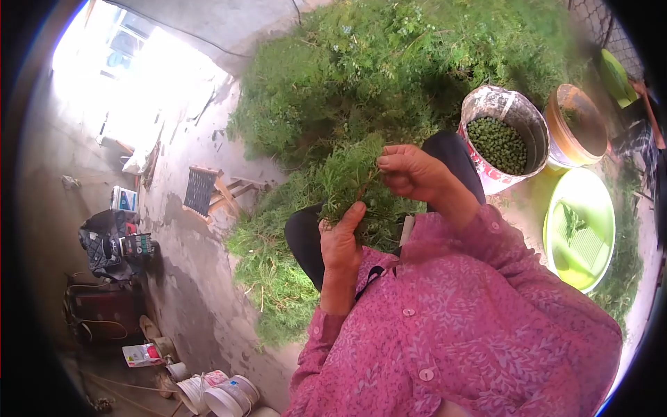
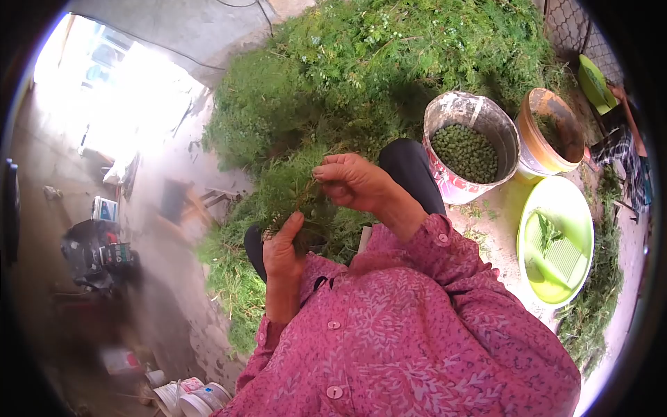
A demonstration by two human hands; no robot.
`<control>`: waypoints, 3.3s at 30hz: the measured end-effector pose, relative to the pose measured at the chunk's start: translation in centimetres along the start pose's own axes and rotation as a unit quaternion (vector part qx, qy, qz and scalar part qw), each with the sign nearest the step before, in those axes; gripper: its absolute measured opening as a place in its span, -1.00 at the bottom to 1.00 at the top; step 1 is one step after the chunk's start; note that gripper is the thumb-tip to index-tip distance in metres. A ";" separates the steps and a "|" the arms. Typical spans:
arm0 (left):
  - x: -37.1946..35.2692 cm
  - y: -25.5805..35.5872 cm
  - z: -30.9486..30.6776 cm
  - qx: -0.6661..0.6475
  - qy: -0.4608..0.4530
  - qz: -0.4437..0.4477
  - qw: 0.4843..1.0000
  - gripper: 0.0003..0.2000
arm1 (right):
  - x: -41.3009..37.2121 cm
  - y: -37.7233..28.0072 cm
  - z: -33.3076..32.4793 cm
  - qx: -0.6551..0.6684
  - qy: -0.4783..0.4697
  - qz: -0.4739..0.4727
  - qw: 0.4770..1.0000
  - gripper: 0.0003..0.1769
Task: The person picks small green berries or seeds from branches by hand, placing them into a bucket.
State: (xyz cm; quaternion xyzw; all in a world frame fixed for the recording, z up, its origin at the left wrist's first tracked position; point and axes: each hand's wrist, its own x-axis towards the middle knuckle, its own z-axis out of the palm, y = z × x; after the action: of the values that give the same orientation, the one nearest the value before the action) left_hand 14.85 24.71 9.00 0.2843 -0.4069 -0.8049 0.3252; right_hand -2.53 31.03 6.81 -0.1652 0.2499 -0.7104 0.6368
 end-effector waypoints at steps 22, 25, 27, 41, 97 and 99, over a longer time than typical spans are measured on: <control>0.4 1.1 -3.3 -0.001 0.023 -0.022 1.000 -0.67 | 1.2 1.6 2.3 -0.490 -0.067 0.067 0.866 -0.49; 0.4 1.1 -3.2 -0.002 0.010 -0.042 0.999 -0.69 | 1.2 2.2 1.8 -0.488 -0.067 0.055 0.868 -0.46; 0.4 0.9 -3.6 -0.020 0.025 -0.063 0.998 -0.74 | 1.0 2.5 1.7 -0.442 -0.071 0.010 0.894 -0.54; 1.0 1.4 -5.1 -0.031 0.111 -0.056 0.992 -0.88 | -0.1 0.9 -1.4 0.057 0.070 -0.042 0.995 -0.88; -1.0 6.7 -1.4 0.664 -0.054 0.543 0.512 -0.82 | -3.2 -8.2 -4.6 -0.154 0.327 -0.346 0.866 -0.91; -1.2 7.2 -1.5 0.678 -0.058 0.552 0.482 -0.78 | -5.4 -11.0 -11.6 -0.389 0.466 -0.407 0.682 -0.80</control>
State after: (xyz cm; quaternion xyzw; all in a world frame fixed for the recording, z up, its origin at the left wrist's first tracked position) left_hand 18.84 21.62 14.52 0.0867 -0.9176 0.0506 0.3847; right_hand -17.30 38.71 3.95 -0.1310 0.6769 -0.7234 -0.0358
